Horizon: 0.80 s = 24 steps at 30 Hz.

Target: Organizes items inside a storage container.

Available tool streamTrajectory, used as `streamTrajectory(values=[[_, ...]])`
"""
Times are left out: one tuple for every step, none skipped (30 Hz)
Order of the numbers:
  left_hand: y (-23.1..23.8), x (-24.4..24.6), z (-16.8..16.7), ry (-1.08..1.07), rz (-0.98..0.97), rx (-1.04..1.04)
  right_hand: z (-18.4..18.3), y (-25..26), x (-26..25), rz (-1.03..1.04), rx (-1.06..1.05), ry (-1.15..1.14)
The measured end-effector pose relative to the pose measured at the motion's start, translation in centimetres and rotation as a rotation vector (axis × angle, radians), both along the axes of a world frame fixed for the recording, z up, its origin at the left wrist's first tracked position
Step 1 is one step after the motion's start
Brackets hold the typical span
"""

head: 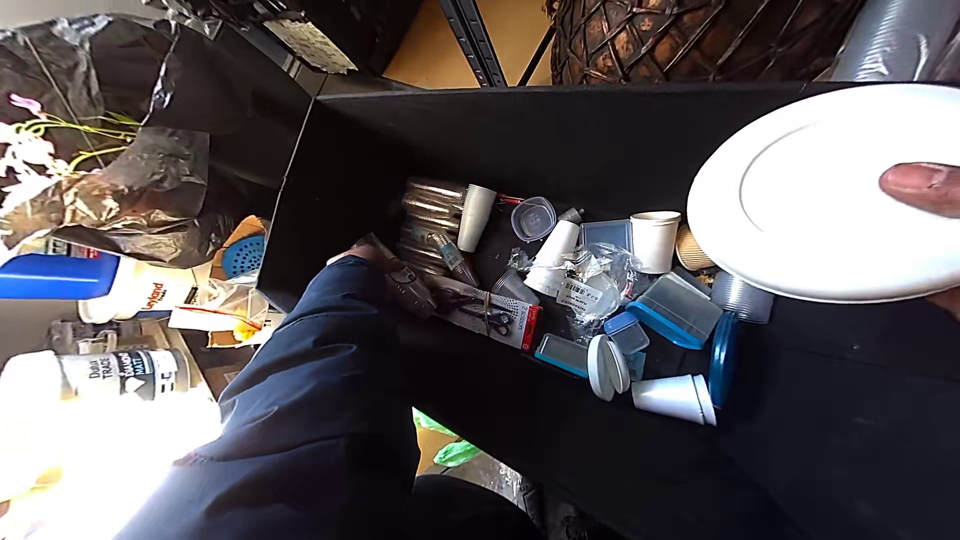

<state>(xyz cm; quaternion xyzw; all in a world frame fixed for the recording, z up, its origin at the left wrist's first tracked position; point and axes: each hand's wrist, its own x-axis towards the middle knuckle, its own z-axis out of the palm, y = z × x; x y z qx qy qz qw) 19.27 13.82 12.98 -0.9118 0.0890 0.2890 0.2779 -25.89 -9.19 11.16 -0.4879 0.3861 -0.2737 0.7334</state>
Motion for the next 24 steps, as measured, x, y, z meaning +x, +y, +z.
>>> streamTrajectory(values=[[-0.7, -0.1, -1.0, -0.077, -0.11, 0.101, 0.4, 0.2, 0.3, -0.002, -0.017, 0.021], [-1.4, -0.2, -2.4, -0.131, -0.204, 0.159, 0.9, 0.4, 0.6, 0.002, -0.025, 0.039], [-2.0, -0.2, -4.1, -0.144, -0.299, 0.187, 1.3, 0.5, 0.9, 0.008, -0.027, 0.047], [-2.2, 0.1, -6.3, -0.116, -0.417, 0.191, 1.6, 0.6, 1.1, 0.014, -0.029, 0.053], [-2.1, 0.6, -8.9, -0.073, -0.553, 0.182, 1.8, 0.6, 1.2, 0.018, -0.03, 0.061], [-2.1, 0.6, -11.0, 0.014, -0.635, 0.19, 1.8, 0.7, 1.2, 0.019, -0.029, 0.068], [-2.0, -0.1, -12.4, 0.123, -0.66, 0.212, 2.0, 0.8, 1.4, 0.017, -0.035, 0.079], [-1.8, -1.0, -13.4, 0.21, -0.652, 0.25, 2.1, 0.8, 1.4, 0.016, -0.039, 0.087], [-1.3, -1.8, -14.2, 0.245, -0.662, 0.276, 2.3, 0.9, 1.4, 0.018, -0.039, 0.094], [-0.7, -2.3, -14.9, 0.245, -0.707, 0.288, 2.5, 1.0, 1.4, 0.026, -0.036, 0.098], [-0.3, -2.2, -15.4, 0.249, -0.756, 0.267, 2.6, 1.0, 1.4, 0.031, -0.036, 0.101], [-0.2, -1.6, -15.7, 0.273, -0.812, 0.235, 2.7, 1.1, 1.4, 0.028, -0.036, 0.1], [-0.4, -0.9, -15.9, 0.321, -0.867, 0.196, 2.7, 1.1, 1.5, 0.022, -0.041, 0.099], [-0.7, -0.5, -15.7, 0.384, -0.921, 0.147, 2.8, 1.1, 1.6, 0.021, -0.043, 0.1], [-1.3, -0.4, -15.2, 0.452, -0.963, 0.085, 2.8, 1.1, 1.6, 0.019, -0.046, 0.102], [-1.9, -0.7, -14.7, 0.527, -0.981, 0.028, 2.7, 1.1, 1.6, 0.016, -0.05, 0.109], [-2.6, -1.3, -13.9, 0.609, -0.965, -0.032, 2.6, 1.0, 1.4, 0.017, -0.047, 0.118], [-3.2, -1.9, -13.1, 0.686, -0.927, -0.11, 2.6, 1.0, 1.4, 0.02, -0.039, 0.131], [-3.6, -2.6, -12.5, 0.75, -0.873, -0.212, 2.6, 1.0, 1.4, 0.026, -0.033, 0.137], [-3.8, -3.2, -11.9, 0.821, -0.776, -0.326, 2.7, 1.1, 1.4, 0.028, -0.03, 0.143], [-3.8, -3.7, -11.4, 0.916, -0.617, -0.434, 2.8, 1.1, 1.4, 0.027, -0.029, 0.148], [-3.6, -4.0, -11.1, 1.006, -0.427, -0.49, 2.8, 1.2, 1.5, 0.023, -0.03, 0.154], [-3.4, -3.9, -10.7, 1.063, -0.226, -0.476, 2.8, 1.2, 1.5, 0.023, -0.032, 0.158], [-3.0, -3.5, -10.8, 1.066, -0.039, -0.442, 2.8, 1.2, 1.6, 0.025, -0.034, 0.165]])
